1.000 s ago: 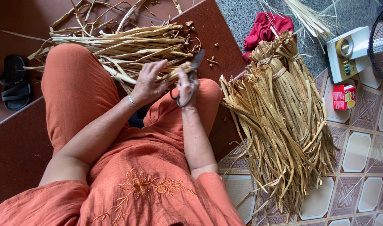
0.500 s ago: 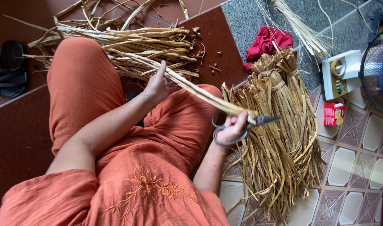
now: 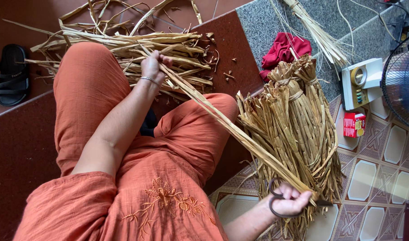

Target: The person sits on the floor and uses scissors to trim the ends of dried plant stems. They pick up individual stems, cut the tips, and place the trimmed pieces into a pile on the floor.

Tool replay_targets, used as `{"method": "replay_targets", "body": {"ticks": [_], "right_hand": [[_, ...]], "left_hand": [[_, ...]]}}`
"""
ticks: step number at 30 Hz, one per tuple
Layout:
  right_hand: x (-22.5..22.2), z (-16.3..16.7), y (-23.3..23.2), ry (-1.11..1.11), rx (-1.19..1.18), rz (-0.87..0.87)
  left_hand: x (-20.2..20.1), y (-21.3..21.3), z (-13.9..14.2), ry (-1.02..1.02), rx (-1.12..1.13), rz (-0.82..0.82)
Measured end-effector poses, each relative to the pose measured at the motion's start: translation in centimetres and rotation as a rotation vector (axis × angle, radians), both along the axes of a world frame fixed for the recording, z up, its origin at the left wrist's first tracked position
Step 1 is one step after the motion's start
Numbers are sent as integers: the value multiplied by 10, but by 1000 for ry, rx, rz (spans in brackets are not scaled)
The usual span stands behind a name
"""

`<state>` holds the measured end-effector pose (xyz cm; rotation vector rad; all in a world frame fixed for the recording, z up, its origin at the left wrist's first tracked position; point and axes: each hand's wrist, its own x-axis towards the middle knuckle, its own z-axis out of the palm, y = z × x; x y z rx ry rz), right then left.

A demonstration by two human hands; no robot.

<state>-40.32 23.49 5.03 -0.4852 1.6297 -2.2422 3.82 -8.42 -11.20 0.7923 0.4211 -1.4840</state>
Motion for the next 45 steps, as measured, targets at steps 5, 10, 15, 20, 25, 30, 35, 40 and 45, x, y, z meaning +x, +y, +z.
{"method": "replay_targets", "body": {"ticks": [5,10,15,20,25,30,35,40,45], "right_hand": [[-77,2,48,-32,-242,129],[-92,-12,79,10,-105,-72],[-81,-8,91,-8,-102,4],[-62,7,93,39,-157,201],[-32,30,81,-6,-282,247],[9,66,73,-9,-351,339],[28,71,68,-197,-539,526],[-1,57,71,-163,-444,780],[-16,17,88,-184,-253,678]], "left_hand": [[23,-2,7,-137,-18,51],[18,10,1,-550,302,-313],[-11,63,-23,-810,397,-674],[-16,101,-20,-1113,151,-861],[-58,106,-3,-834,14,-1206],[-75,76,1,-576,4,-1213],[-86,77,16,-349,-78,-1003],[-75,86,23,-155,-62,-722],[-50,42,19,-69,-227,-452]]}}
